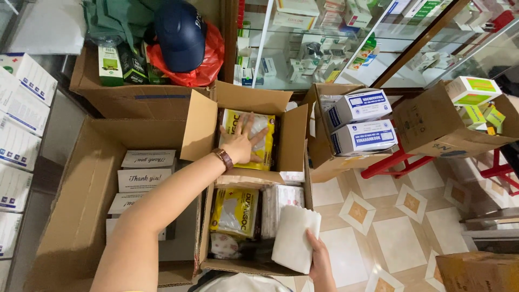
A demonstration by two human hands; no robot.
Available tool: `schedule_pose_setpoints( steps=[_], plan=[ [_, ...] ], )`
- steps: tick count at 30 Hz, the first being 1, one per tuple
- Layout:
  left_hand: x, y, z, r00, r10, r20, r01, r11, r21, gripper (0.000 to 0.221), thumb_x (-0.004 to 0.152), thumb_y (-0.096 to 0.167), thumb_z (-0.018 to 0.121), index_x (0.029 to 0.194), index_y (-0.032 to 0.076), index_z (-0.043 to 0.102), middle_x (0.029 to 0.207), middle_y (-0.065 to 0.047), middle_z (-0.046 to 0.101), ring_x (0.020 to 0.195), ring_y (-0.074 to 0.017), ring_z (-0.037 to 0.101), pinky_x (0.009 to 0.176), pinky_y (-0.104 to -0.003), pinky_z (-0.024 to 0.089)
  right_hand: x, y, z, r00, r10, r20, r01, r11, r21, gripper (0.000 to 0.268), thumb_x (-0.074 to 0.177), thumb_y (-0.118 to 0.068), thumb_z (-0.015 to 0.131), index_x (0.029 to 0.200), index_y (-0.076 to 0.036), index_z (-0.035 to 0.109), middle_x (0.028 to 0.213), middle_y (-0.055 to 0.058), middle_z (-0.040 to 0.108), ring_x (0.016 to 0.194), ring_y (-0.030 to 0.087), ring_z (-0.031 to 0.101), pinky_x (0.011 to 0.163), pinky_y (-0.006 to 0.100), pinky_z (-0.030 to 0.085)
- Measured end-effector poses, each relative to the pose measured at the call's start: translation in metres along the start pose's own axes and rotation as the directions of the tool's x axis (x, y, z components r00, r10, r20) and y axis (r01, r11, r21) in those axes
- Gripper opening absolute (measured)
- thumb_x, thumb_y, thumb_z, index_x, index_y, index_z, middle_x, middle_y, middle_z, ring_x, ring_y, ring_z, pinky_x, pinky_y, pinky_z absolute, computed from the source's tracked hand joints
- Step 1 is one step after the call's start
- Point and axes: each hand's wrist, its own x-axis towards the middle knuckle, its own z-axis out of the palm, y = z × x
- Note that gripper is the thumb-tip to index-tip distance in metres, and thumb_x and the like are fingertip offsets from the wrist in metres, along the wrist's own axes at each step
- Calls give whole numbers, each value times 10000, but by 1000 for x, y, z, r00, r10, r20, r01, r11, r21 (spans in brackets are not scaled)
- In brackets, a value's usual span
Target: The person sorts various medical supplies including face masks, small boxes, and packaged items into different cardboard shipping boxes. They move items between boxes, pick up and check individual packages, and arrange them inside the containers.
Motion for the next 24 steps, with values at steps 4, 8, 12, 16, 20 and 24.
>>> schedule_pose_setpoints(
  steps=[4,8,12,16,20,24],
  plan=[
    [-1,-18,-5,982,186,42,-173,960,-219,1092,829,792,623,1646,368,34,1636,-210,-301,1533,-442,-227,1132,-774,139,7,2,-8,1000,-19,17,19,1000,-1,532,930,-333,620,1343,-3,566,1168,168,710,1015,291,701,864,451,581],
    [-81,-8,-55,819,565,106,-532,815,-231,1223,717,796,693,1679,266,157,1689,-226,10,1580,-411,-24,1176,-637,152,7,5,-9,999,7,36,-8,1000,20,554,929,-342,614,1354,9,561,1177,169,714,1016,290,705,868,447,583],
    [-69,-14,-41,951,301,63,-280,932,-231,652,869,632,586,1319,162,567,1213,-151,653,1133,-311,642,928,-477,539,10,5,-4,998,-14,63,16,1000,-21,564,951,-341,626,1363,38,557,1169,188,696,1000,302,690,851,461,575],
    [-26,-36,-5,898,143,-416,-220,965,-142,313,861,354,742,1011,88,673,919,-152,715,895,-352,705,747,-473,555,11,3,-3,1000,0,9,0,999,-45,555,936,-342,612,1368,2,557,1186,172,704,1032,292,694,877,450,570],
    [-20,-39,-1,915,76,-396,-220,917,-333,389,803,369,798,1005,70,652,929,-150,722,922,-365,688,773,-487,527,12,2,-7,1000,-23,9,23,999,-49,556,936,-337,615,1365,11,555,1191,175,710,1043,293,693,890,444,565],
    [-14,-45,10,914,73,-400,-235,898,-372,384,787,361,805,1019,91,664,932,-144,730,933,-356,695,786,-480,533,12,8,-12,999,-27,23,28,999,-27,557,933,-332,621,1365,13,555,1190,171,705,1041,289,690,888,441,568]
  ],
)
